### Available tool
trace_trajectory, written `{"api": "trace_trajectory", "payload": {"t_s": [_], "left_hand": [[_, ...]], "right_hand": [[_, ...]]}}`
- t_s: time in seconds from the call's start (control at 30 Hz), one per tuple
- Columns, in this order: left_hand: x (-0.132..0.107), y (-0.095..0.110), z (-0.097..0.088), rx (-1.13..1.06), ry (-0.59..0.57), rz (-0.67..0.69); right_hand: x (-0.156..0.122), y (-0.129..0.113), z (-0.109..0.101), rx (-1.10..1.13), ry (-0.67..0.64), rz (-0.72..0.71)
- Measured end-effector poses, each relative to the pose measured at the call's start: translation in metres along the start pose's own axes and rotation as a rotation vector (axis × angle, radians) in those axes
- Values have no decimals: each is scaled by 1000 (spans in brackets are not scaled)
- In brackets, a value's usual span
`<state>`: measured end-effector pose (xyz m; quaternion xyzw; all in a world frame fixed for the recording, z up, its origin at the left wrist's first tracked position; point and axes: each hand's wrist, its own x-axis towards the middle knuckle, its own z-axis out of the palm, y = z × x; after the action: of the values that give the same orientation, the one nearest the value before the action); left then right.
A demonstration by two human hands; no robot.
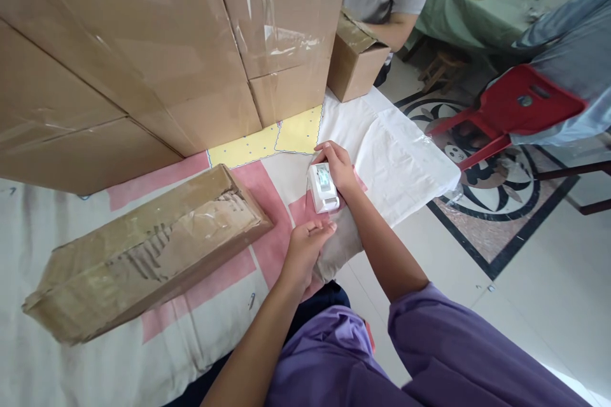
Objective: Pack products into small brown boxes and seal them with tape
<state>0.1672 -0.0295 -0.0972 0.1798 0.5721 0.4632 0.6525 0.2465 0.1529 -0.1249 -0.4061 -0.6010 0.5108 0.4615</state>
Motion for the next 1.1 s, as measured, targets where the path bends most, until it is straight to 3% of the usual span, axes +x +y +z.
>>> {"api": "trace_trajectory", "payload": {"t_s": [0.1, 0.37, 0.57, 0.87, 1.1], "left_hand": [[-2, -1, 0, -17, 18, 14], [10, 5, 12, 49, -69, 55], [20, 2, 16, 65, 31, 90], [16, -9, 21, 127, 148, 243], [15, -8, 20, 122, 128, 274]], "right_hand": [[0, -2, 0, -23, 4, -2], [1, 1, 0, -56, 2, 4], [2, 3, 0, -50, 2, 6], [6, 9, 0, -64, -21, -8], [5, 6, 0, -83, -33, -20]]}}
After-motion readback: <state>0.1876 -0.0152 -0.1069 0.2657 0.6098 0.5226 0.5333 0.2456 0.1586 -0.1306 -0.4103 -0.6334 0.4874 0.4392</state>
